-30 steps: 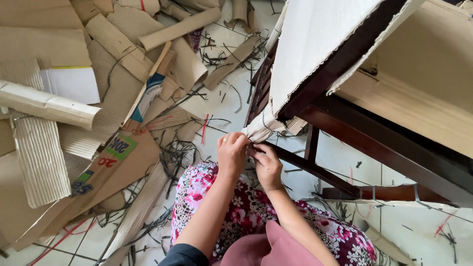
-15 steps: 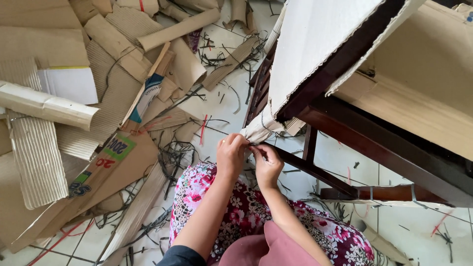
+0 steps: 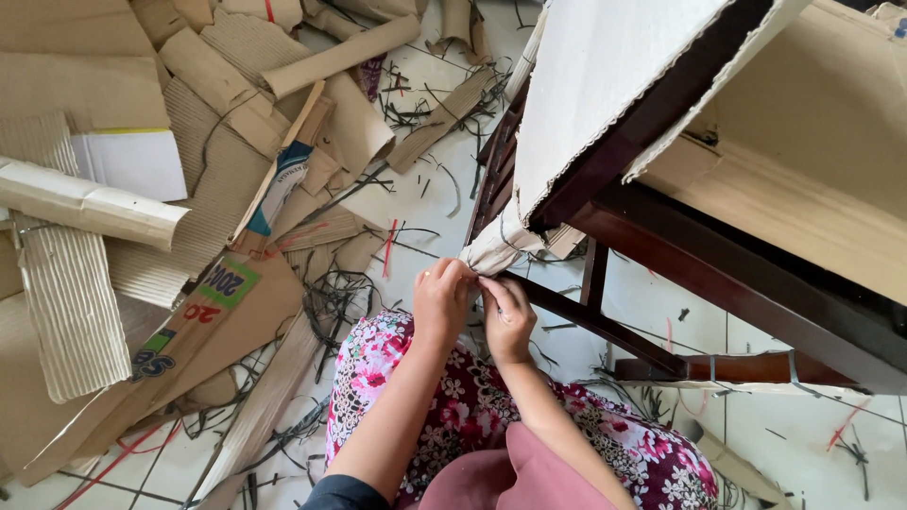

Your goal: The person sits on the floor and wraps a white fabric around a wooden furniture leg. They secure the fabric by tying it with black string, using scissors to cut the string as needed. The process is repeated to ensure the fabric is tightly secured around the leg.

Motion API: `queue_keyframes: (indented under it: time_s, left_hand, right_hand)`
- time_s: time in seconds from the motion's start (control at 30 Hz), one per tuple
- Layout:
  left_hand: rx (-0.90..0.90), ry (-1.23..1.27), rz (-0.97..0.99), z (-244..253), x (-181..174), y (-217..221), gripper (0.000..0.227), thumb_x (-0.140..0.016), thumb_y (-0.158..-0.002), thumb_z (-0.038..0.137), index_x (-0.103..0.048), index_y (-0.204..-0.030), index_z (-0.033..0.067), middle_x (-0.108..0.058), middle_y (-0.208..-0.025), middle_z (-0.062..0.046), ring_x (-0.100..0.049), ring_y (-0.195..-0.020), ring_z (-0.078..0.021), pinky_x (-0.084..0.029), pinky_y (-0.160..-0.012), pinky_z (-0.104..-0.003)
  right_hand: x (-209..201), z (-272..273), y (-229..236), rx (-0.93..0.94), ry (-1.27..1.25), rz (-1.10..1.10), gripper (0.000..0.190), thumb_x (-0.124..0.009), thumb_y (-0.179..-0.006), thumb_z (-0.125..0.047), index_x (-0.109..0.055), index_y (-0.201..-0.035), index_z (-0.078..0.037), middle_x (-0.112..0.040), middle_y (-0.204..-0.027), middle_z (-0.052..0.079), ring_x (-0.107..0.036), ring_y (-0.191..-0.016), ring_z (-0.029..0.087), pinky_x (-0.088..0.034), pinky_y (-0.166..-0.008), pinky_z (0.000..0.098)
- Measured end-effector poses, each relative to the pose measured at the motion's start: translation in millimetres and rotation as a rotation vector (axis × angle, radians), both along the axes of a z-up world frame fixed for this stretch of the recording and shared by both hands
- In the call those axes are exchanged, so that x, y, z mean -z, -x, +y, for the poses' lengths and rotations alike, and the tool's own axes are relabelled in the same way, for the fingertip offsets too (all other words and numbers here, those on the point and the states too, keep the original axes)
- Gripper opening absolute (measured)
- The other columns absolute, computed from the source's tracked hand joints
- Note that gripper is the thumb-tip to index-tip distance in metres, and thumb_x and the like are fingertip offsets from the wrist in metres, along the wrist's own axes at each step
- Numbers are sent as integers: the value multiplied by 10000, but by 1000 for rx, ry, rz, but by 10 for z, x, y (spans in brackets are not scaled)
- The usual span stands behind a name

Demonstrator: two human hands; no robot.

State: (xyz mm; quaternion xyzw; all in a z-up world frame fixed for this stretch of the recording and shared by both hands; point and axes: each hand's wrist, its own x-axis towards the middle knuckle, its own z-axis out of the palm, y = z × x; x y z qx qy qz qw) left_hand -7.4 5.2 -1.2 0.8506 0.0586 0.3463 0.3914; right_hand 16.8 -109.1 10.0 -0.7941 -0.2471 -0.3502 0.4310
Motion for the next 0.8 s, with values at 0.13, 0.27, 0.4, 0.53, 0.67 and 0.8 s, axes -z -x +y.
queue_keyframes:
  time_s: [0.13,0.27,0.4,0.53,0.67,0.8]
  left_hand:
    - [-14,-14,7,-6,47,-11,131,-671,-927,154,-583,-903,248,-612,-897,34,-680,-826,-229,-516,-804,-374]
    - [-19,-19,21,-22,58,-4,133,-690,-915,178,-583,-895,255,-606,-886,43,-681,-823,-224,-518,-806,-373]
    - [-18,-5,39,-37,75,-8,130,-690,-900,166,-589,-895,248,-608,-883,44,-686,-822,-229,-523,-812,-381]
    - [-12,-13,37,-31,70,-15,156,-687,-885,128,-586,-915,243,-600,-888,40,-683,-826,-234,-524,-769,-386]
    - [-8,-6,39,-30,42,16,168,-686,-884,107,-589,-921,239,-602,-889,34,-684,-830,-239,-526,-766,-389]
    - [-6,-1,44,-43,50,52,171,-681,-888,101,-593,-933,240,-611,-907,31,-686,-832,-245,-525,-745,-391]
  right_hand:
    - [8,-21,11,-15,57,-20,171,-790,-870,2,-807,-995,-113,-707,-854,58,-724,-775,255,-594,-695,378]
    - [142,-49,-20,-9,52,-32,151,-781,-874,9,-784,-953,-120,-689,-804,27,-715,-739,236,-587,-694,349]
    - [197,-119,-47,5,104,-48,156,-764,-881,4,-776,-941,-139,-680,-800,16,-715,-749,236,-587,-697,358]
    - [165,-145,-61,-7,119,-53,185,-750,-880,15,-788,-970,-142,-691,-849,23,-722,-792,241,-593,-718,367]
    - [89,-113,-31,-6,118,-34,165,-759,-894,-19,-800,-993,-144,-694,-867,26,-721,-794,237,-590,-724,365]
    - [144,-107,-23,-5,109,2,125,-756,-919,-60,-793,-1012,-135,-693,-878,30,-723,-805,242,-590,-733,364]
